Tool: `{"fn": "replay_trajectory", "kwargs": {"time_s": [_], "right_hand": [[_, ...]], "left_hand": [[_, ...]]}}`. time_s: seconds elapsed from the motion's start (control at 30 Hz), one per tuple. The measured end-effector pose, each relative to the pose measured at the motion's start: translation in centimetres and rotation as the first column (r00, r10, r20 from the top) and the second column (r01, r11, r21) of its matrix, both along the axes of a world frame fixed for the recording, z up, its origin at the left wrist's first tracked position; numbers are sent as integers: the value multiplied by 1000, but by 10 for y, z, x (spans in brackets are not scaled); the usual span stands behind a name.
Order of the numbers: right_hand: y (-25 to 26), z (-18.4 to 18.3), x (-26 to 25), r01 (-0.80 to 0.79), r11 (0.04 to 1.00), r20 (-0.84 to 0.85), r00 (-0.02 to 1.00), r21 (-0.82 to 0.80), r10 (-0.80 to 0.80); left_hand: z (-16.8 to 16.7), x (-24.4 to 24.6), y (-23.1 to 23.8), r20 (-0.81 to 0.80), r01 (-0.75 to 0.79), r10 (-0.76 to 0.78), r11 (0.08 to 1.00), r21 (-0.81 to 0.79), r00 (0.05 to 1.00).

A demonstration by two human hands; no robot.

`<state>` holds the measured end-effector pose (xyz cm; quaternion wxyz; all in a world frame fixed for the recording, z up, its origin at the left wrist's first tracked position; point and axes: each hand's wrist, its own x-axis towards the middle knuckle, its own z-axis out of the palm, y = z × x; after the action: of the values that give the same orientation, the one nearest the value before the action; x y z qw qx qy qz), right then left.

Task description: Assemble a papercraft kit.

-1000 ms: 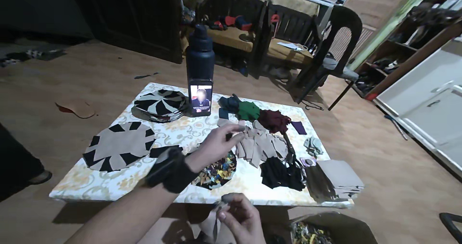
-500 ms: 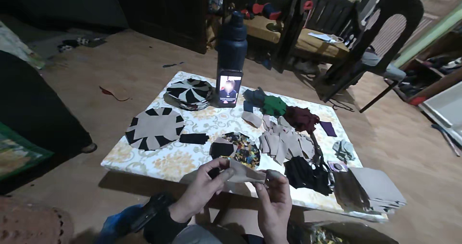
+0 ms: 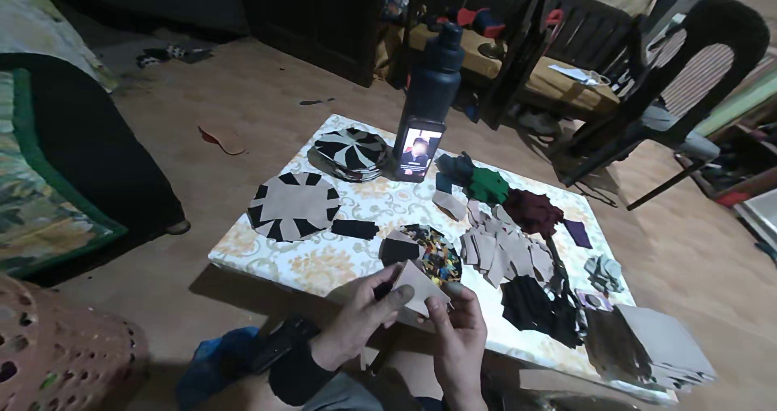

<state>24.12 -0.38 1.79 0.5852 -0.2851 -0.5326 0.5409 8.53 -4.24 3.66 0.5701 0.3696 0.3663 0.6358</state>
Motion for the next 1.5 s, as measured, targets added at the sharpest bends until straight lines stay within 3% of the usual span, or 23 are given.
{"fn": "replay_trajectory", "kwargs": {"time_s": [0.23,0.43,0.63,0.9,1.13,1.23,1.37,1.43,1.5], "right_hand": [[-12,-6,-15,-63,998,-19,998,11,63],[-11,-9,-22,-82,992,-40,995,93,86],[-6,-12,-25,-119,988,-27,992,102,122],[-9,-12,-30,-178,984,-68,982,8,178],[20,-1,-17,-162,978,15,987,128,161],[46,12,-3,-102,979,117,990,174,82],[79,25,8,-201,970,397,908,137,132],[91,28,7,-263,959,532,830,104,170],[98,28,3,-321,944,624,754,82,203]], "left_hand": [[-5,6,4,-26,-232,232,972,21,972],[-14,0,5,-101,-242,260,957,160,960],[-14,-8,3,-193,-255,280,956,144,940],[-25,-11,9,-131,-258,288,944,205,949],[-23,-44,9,-383,-245,332,935,257,862],[-16,-75,11,-594,-311,376,926,215,711],[-23,-108,17,-932,-358,261,920,160,253],[-22,-105,16,-965,-392,253,896,208,66],[-25,-98,13,-912,-389,403,829,401,-82]]}}
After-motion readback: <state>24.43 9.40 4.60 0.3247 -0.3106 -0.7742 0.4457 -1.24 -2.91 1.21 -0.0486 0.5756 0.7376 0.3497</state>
